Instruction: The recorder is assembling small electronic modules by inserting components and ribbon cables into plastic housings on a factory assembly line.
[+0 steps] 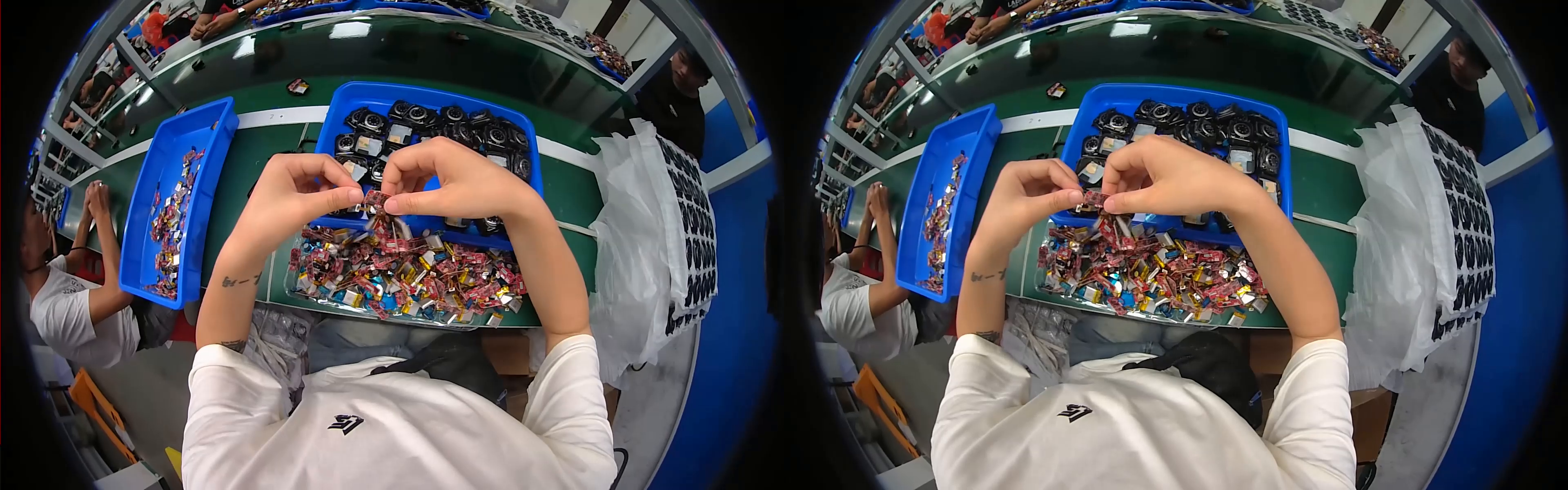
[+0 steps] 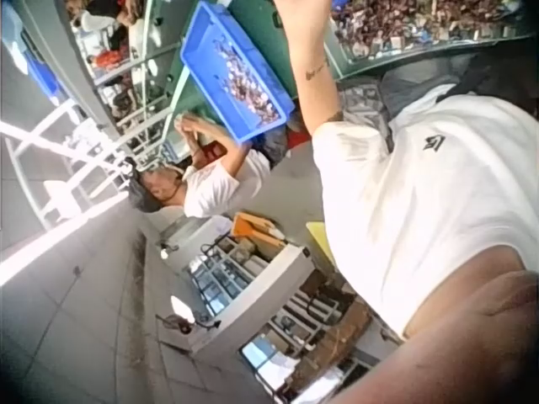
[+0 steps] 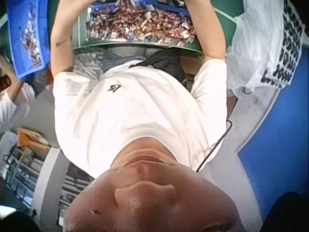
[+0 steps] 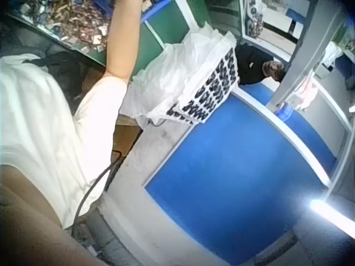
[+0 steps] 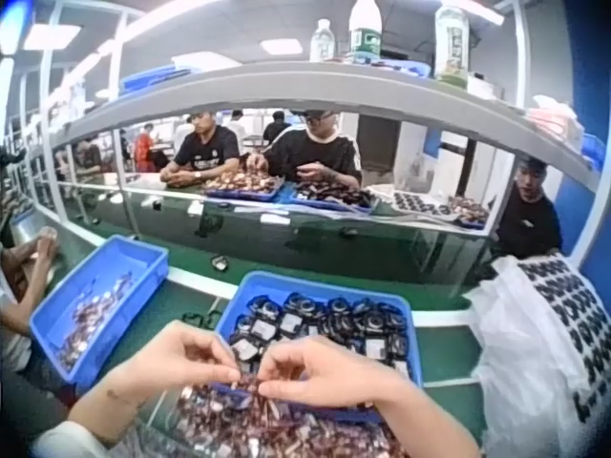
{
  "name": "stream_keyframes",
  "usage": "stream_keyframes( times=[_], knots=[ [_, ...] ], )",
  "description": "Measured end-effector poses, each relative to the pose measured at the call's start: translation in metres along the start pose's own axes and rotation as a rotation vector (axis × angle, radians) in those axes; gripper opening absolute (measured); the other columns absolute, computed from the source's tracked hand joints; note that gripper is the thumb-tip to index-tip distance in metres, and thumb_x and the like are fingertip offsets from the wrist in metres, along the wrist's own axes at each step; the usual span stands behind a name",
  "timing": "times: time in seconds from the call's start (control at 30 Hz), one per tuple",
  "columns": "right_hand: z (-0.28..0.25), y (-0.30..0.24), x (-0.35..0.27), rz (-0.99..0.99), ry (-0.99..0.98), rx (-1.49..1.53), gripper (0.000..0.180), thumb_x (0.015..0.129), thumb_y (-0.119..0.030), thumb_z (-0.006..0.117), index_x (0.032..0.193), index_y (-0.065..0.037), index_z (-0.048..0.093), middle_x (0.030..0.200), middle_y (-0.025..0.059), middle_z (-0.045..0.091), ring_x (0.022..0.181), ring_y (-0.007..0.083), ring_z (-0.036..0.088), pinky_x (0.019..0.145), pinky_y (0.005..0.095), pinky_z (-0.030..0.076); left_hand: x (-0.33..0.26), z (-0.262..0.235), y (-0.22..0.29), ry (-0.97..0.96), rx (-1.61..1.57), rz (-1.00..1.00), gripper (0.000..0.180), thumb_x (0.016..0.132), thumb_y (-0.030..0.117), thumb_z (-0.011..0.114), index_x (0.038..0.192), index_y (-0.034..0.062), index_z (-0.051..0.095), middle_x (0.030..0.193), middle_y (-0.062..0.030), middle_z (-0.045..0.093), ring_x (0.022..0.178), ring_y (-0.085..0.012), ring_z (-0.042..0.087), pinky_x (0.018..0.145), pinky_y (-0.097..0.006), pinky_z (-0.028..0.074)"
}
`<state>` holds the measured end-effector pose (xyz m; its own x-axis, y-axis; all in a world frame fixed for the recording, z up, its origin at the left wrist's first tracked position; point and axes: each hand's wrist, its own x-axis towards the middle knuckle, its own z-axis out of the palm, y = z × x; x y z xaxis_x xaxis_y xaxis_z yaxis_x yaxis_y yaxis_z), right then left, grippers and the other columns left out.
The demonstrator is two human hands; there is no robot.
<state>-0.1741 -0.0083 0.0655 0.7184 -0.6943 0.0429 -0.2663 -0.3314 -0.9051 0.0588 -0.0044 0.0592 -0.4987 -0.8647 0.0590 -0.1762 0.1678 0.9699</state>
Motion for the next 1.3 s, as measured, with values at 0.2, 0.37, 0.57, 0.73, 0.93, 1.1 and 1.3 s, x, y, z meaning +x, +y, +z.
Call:
stream_keyframes(
  times=[0.2,0.37,0.57,0.73,0.93,1.1,1.3],
  knots=[
    [0.016,0.000,0.006,-0.047,0.181,-0.104,0.015,0.076,-0.014,0.067,0.078,0.000,0.063,0.069,0.0060,0.065,0.065,0.0110,0.062,0.061,0.0256,0.049,-0.005,0.002,-0.012,0.031,-0.221,-0.079,0.014,0.078,0.011,0.073,0.084,0.0003,0.067,0.079,-0.0018,0.064,0.069,-0.0044,0.056,0.066,-0.018,0.043],
    [0.020,0.001,0.007,-0.040,0.172,-0.053,0.020,0.075,-0.016,0.069,0.084,0.000,0.063,0.072,0.0061,0.066,0.066,0.0127,0.063,0.063,0.0260,0.050,-0.008,0.008,-0.002,0.019,-0.070,-0.081,0.014,0.077,0.010,0.073,0.084,0.0010,0.065,0.075,0.0002,0.063,0.068,-0.0032,0.054,0.063,-0.018,0.042],
    [0.022,0.003,0.007,-0.036,0.124,-0.047,0.026,0.070,-0.014,0.067,0.091,0.000,0.062,0.082,0.0079,0.066,0.075,0.0152,0.063,0.067,0.0279,0.050,-0.012,0.001,-0.011,0.093,-0.099,-0.063,0.013,0.078,0.006,0.071,0.083,0.0017,0.061,0.081,-0.0012,0.063,0.076,-0.0048,0.057,0.070,-0.019,0.044],
    [0.019,0.005,0.009,-0.043,0.101,-0.091,0.027,0.069,-0.010,0.062,0.093,0.000,0.062,0.084,0.0095,0.065,0.081,0.0174,0.063,0.069,0.0293,0.051,-0.016,-0.001,-0.012,0.099,-0.081,-0.015,0.012,0.080,0.006,0.070,0.082,0.0014,0.059,0.082,-0.0026,0.063,0.077,-0.0066,0.058,0.071,-0.020,0.045],
    [0.015,0.001,0.006,-0.068,0.205,-0.036,0.016,0.078,-0.006,0.061,0.093,0.000,0.061,0.081,0.0036,0.060,0.075,0.0105,0.059,0.069,0.0246,0.049,-0.010,0.001,-0.005,0.117,0.013,0.147,0.014,0.081,0.009,0.069,0.082,0.0013,0.057,0.079,-0.0046,0.065,0.072,-0.0074,0.059,0.065,-0.020,0.044],
    [0.017,-0.004,0.007,-0.144,0.266,-0.034,0.012,0.078,-0.008,0.061,0.088,0.000,0.063,0.077,0.0039,0.061,0.070,0.0081,0.057,0.060,0.0245,0.047,-0.007,-0.001,-0.006,0.118,-0.137,0.110,0.015,0.083,0.008,0.066,0.084,0.0010,0.053,0.080,-0.0069,0.065,0.073,-0.0092,0.061,0.067,-0.021,0.047],
    [0.022,0.003,0.012,-0.179,0.358,0.199,0.013,0.083,-0.012,0.066,0.086,-0.002,0.060,0.076,-0.0004,0.058,0.065,0.0046,0.052,0.059,0.0211,0.044,-0.010,-0.005,-0.008,0.055,-0.219,0.088,0.012,0.082,0.003,0.062,0.086,0.0023,0.050,0.079,-0.0059,0.063,0.078,-0.0107,0.063,0.069,-0.022,0.049]
  ],
)
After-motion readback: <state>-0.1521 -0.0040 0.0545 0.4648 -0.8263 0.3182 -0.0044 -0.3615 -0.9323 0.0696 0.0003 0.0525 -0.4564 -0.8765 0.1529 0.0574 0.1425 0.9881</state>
